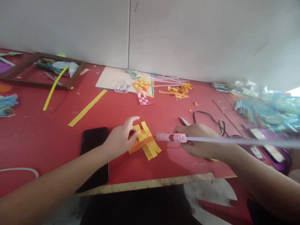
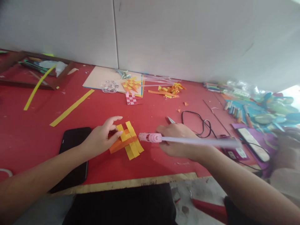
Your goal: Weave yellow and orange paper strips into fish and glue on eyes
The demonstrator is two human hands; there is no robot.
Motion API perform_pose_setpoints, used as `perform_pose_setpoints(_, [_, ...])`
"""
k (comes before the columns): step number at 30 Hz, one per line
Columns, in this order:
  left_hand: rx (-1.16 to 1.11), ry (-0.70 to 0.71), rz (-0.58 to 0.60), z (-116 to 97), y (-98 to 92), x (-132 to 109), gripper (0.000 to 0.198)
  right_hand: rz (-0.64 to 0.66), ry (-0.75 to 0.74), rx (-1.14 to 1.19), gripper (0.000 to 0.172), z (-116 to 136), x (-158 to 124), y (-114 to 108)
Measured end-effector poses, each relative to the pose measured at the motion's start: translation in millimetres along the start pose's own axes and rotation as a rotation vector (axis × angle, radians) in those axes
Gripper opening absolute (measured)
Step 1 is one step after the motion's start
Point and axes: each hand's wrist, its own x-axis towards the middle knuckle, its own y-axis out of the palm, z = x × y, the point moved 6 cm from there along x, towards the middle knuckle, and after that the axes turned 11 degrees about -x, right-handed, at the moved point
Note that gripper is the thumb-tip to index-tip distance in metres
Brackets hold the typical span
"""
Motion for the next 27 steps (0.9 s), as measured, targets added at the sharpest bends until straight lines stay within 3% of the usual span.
perform_pose_setpoints(2, [0.005, 0.003, -0.003, 0, 0.0, 0, 0.046, 0.029, 0.052, -0.014, 0.016, 0, -3, 0])
perform_pose_setpoints(7, [-0.011, -0.014, 0.009, -1, -0.1, -1, 0.048, 0.062, -0.07, 0.054, 0.011, 20, -2, 13])
perform_pose_setpoints(13, [-0.017, -0.023, 0.018, 0, 0.0, -1, 0.051, 0.086, -0.042, 0.111, 0.013, 26, 7, 27])
perform_pose_setpoints(27, [-0.005, 0.007, 0.03, 0, 1.4, -1, 0.052, 0.056, -0.052, 0.057, 0.018, 27, 6, 22])
